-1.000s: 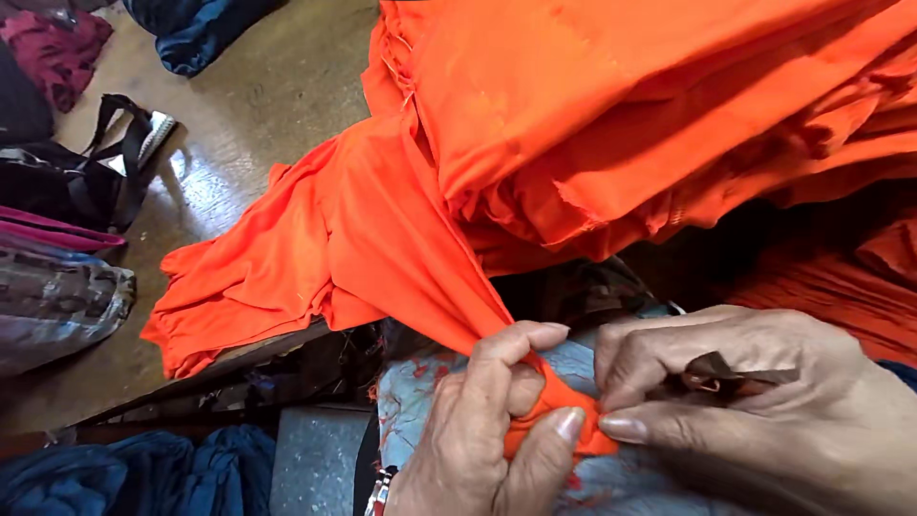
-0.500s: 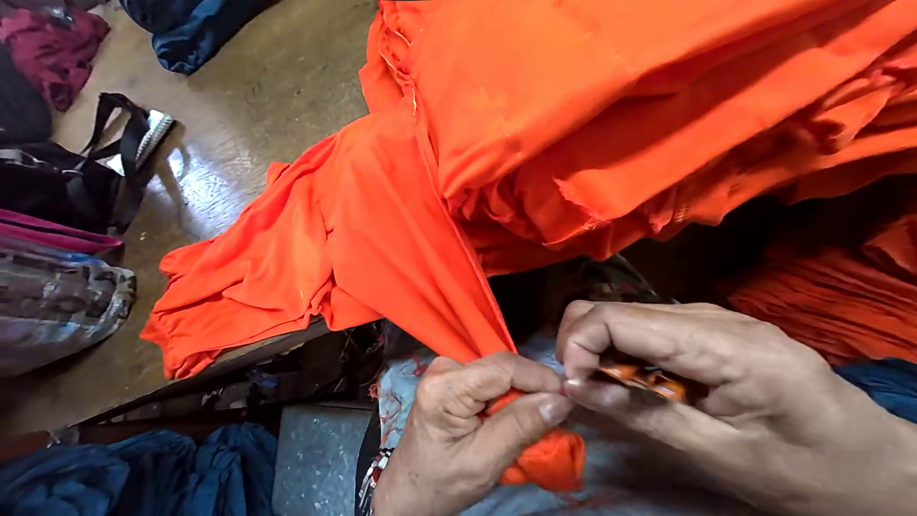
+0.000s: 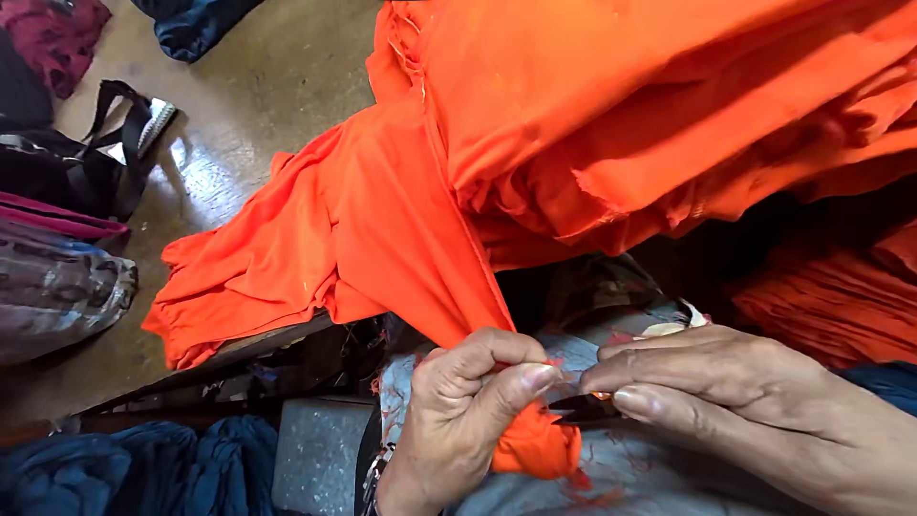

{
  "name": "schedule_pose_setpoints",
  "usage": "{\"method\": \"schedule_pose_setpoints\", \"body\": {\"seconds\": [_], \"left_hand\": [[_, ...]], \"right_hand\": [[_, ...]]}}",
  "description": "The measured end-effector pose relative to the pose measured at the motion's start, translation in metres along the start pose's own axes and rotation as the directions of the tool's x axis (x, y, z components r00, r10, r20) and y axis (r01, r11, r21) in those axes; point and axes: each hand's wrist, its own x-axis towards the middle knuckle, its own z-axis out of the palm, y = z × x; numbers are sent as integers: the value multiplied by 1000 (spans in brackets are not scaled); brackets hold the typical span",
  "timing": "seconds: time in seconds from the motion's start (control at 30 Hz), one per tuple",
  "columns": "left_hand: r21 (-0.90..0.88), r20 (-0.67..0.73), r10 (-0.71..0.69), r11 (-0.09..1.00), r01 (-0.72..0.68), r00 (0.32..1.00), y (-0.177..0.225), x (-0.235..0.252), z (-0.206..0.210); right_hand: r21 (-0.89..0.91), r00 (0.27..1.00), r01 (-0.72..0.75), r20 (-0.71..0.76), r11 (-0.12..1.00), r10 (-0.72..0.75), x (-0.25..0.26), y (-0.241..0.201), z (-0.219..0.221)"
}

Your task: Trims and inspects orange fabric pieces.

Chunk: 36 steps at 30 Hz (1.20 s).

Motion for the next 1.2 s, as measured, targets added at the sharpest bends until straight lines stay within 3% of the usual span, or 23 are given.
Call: {"method": "schedule_pose_setpoints", "body": {"seconds": [0.3,0.4,0.5,0.57,0.63,0.83,0.97,1.07,1.2], "left_hand": [[30,80,0,1000,-2,997,-9,5,-8],[7,52,-44,999,44,998,-14,7,-12],[-154,-1,-127,980,125,992,-14,7,-14],[-302,-6,-179,938,169,984,-12,7,-14],[-415,27,-198,890,191,980,-11,7,-15],[-471,123,-138,864,180,983,-12,3,-20],[-347,77,-132,926,151,988,-7,1,-16],[-222,76,-108,967,122,991,-2,-3,-9],[-84,166,-47,995,62,985,6,-4,1]], "right_hand": [[-91,999,52,-7,994,-53,2,-3,1],[238,989,-120,-52,964,136,0,-1,-3],[658,914,-229,-109,717,392,2,0,-9],[779,893,-199,-106,594,438,5,3,-11],[794,908,-168,-106,584,406,3,6,-8],[711,869,-207,-182,672,460,0,7,7],[287,900,-142,-361,947,244,-2,1,9],[57,926,-66,-367,996,83,4,-5,12],[-71,937,-10,-349,997,-15,13,-9,11]]}}
